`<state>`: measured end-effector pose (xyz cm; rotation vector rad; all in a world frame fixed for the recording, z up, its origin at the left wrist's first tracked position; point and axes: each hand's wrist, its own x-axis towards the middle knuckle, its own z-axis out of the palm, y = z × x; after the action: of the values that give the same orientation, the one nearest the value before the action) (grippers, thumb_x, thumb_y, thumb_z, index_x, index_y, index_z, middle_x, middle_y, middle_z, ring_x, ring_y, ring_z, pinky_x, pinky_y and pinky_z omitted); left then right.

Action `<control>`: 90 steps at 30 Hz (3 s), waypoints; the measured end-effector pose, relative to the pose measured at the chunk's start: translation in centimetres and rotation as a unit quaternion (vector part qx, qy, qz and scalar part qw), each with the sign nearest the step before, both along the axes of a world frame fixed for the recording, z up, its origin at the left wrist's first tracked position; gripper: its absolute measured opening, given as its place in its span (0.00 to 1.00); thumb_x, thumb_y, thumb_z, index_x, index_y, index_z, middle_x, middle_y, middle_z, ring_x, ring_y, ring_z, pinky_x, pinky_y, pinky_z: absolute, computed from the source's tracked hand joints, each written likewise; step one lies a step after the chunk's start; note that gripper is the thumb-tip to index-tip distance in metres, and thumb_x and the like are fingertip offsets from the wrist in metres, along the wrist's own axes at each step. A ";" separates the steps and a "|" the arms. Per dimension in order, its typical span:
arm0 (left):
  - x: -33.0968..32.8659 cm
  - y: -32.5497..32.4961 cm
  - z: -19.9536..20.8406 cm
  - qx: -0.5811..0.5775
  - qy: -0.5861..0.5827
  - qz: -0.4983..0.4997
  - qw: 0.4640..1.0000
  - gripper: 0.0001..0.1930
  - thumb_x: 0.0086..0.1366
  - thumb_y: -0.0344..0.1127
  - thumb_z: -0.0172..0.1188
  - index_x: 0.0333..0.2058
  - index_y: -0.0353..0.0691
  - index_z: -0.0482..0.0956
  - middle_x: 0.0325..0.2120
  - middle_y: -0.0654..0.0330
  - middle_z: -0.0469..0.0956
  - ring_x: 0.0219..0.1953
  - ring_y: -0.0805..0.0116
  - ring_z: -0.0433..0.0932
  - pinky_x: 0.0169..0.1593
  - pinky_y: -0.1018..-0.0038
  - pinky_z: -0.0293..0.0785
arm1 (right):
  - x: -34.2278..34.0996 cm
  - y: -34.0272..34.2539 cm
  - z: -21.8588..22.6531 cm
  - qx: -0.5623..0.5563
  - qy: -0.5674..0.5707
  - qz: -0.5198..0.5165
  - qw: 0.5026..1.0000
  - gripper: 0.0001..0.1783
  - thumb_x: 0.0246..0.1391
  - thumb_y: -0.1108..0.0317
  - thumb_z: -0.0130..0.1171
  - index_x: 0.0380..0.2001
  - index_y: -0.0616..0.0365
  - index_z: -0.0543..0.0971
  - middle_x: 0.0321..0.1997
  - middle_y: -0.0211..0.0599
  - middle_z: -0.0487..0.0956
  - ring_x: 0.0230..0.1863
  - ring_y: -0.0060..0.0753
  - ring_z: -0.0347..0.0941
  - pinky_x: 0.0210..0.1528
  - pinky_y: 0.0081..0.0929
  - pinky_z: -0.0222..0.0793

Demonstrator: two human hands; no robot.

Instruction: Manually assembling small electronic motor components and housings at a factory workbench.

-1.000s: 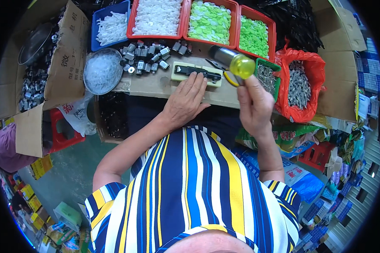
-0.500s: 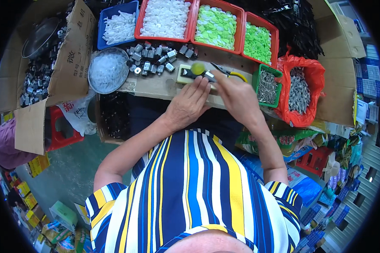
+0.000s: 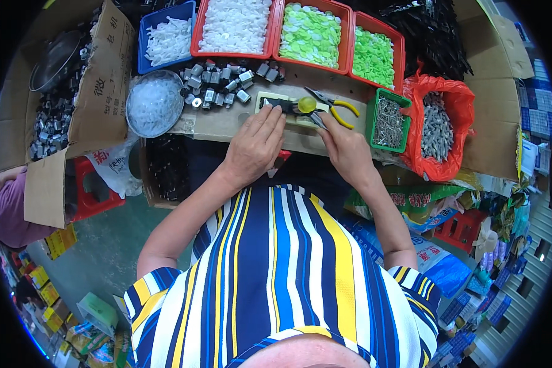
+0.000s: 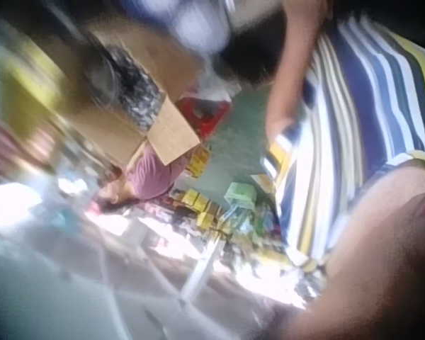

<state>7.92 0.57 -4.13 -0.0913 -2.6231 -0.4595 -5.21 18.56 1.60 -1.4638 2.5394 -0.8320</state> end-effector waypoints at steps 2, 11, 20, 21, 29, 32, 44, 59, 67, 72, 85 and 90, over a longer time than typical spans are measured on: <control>-0.4 0.0 0.0 -0.004 -0.004 0.005 1.000 0.24 0.54 0.29 0.64 0.51 0.27 0.74 0.53 0.45 0.74 0.58 0.49 0.72 0.59 0.61 0.69 | -0.3 0.4 0.4 0.043 0.007 0.000 0.999 0.16 0.60 0.68 0.56 0.51 0.56 0.73 0.31 0.52 0.79 0.32 0.56 0.77 0.31 0.45 0.72; -2.3 1.0 0.1 -0.019 -0.003 -0.017 1.000 0.23 0.55 0.31 0.64 0.50 0.26 0.74 0.53 0.44 0.73 0.58 0.48 0.71 0.60 0.61 0.68 | -1.0 0.8 0.1 0.017 -0.009 -0.083 0.996 0.13 0.61 0.67 0.57 0.48 0.57 0.76 0.29 0.54 0.79 0.30 0.58 0.77 0.28 0.46 0.71; -3.3 1.2 -0.1 -0.023 0.010 -0.017 1.000 0.22 0.55 0.31 0.64 0.46 0.24 0.76 0.51 0.42 0.74 0.56 0.48 0.72 0.58 0.61 0.69 | 0.6 3.2 -0.5 0.051 -0.007 -0.086 0.995 0.15 0.59 0.69 0.59 0.49 0.60 0.76 0.29 0.55 0.79 0.28 0.54 0.78 0.28 0.42 0.72; -3.1 1.1 -0.2 -0.023 0.008 -0.017 1.000 0.22 0.55 0.31 0.64 0.46 0.24 0.76 0.51 0.42 0.74 0.56 0.48 0.72 0.58 0.61 0.69 | 0.8 3.4 0.1 0.013 -0.009 -0.100 0.995 0.16 0.59 0.70 0.59 0.49 0.61 0.76 0.29 0.56 0.79 0.28 0.53 0.78 0.28 0.41 0.71; -3.5 1.1 0.6 -0.041 0.002 -0.025 0.999 0.21 0.54 0.31 0.65 0.45 0.23 0.76 0.50 0.43 0.75 0.54 0.48 0.74 0.56 0.61 0.71 | -0.1 5.0 -0.8 0.037 -0.027 -0.137 0.989 0.14 0.59 0.67 0.59 0.47 0.60 0.78 0.29 0.55 0.79 0.30 0.54 0.79 0.30 0.42 0.72; -3.5 0.8 0.4 -0.032 -0.008 -0.021 0.999 0.21 0.55 0.31 0.64 0.45 0.25 0.76 0.49 0.44 0.75 0.54 0.48 0.73 0.56 0.61 0.70 | -2.1 6.4 0.7 0.000 -0.071 -0.194 0.979 0.13 0.61 0.65 0.57 0.46 0.59 0.80 0.23 0.50 0.78 0.22 0.40 0.78 0.26 0.35 0.69; -5.7 0.2 3.7 -0.005 -0.190 -0.061 0.980 0.23 0.53 0.22 0.56 0.51 0.29 0.71 0.45 0.45 0.73 0.51 0.48 0.72 0.57 0.62 0.68 | -17.5 20.7 -1.3 0.143 0.246 -0.409 0.867 0.15 0.58 0.59 0.60 0.44 0.55 0.81 0.39 0.50 0.82 0.39 0.56 0.79 0.42 0.46 0.73; -5.4 -3.7 5.4 0.467 -0.077 -0.053 0.879 0.13 0.62 0.23 0.62 0.44 0.34 0.70 0.39 0.60 0.76 0.40 0.72 0.78 0.45 0.75 0.75 | -3.0 2.2 -2.2 0.074 0.080 -0.031 0.994 0.19 0.47 0.74 0.63 0.44 0.65 0.73 0.56 0.50 0.70 0.55 0.53 0.68 0.54 0.41 0.69; -3.7 -2.9 6.1 0.270 -0.046 -0.033 0.961 0.16 0.59 0.23 0.63 0.45 0.36 0.70 0.35 0.46 0.77 0.37 0.44 0.79 0.37 0.62 0.75 | -4.2 0.9 -3.7 0.097 0.108 -0.040 0.989 0.15 0.47 0.73 0.62 0.40 0.65 0.74 0.53 0.47 0.72 0.54 0.50 0.69 0.51 0.41 0.71; -3.2 -2.7 5.3 0.300 -0.031 -0.021 0.953 0.15 0.59 0.21 0.62 0.44 0.36 0.72 0.36 0.50 0.79 0.39 0.55 0.82 0.41 0.69 0.76 | -5.1 0.2 -4.2 0.094 0.138 -0.040 0.985 0.12 0.45 0.73 0.60 0.34 0.64 0.75 0.46 0.44 0.74 0.46 0.49 0.71 0.44 0.44 0.72; -2.6 -1.9 6.1 0.419 -0.055 0.006 0.906 0.11 0.63 0.26 0.57 0.42 0.32 0.66 0.23 0.51 0.75 0.24 0.60 0.76 0.30 0.66 0.70 | -4.6 0.6 -1.1 0.074 0.135 -0.076 0.985 0.06 0.36 0.75 0.58 0.23 0.62 0.78 0.38 0.39 0.78 0.38 0.44 0.73 0.37 0.42 0.68; -2.4 -1.9 5.1 0.524 -0.107 -0.008 0.845 0.12 0.61 0.28 0.51 0.43 0.32 0.66 0.25 0.54 0.73 0.25 0.68 0.72 0.32 0.71 0.68 | -2.9 -0.4 1.3 -0.105 -0.010 -0.005 0.994 0.08 0.41 0.83 0.53 0.28 0.63 0.76 0.38 0.43 0.77 0.42 0.47 0.73 0.43 0.41 0.66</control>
<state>5.51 -1.29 0.97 0.3104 -2.1874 -1.9017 -8.12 18.19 2.87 -1.4882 2.5112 -1.1401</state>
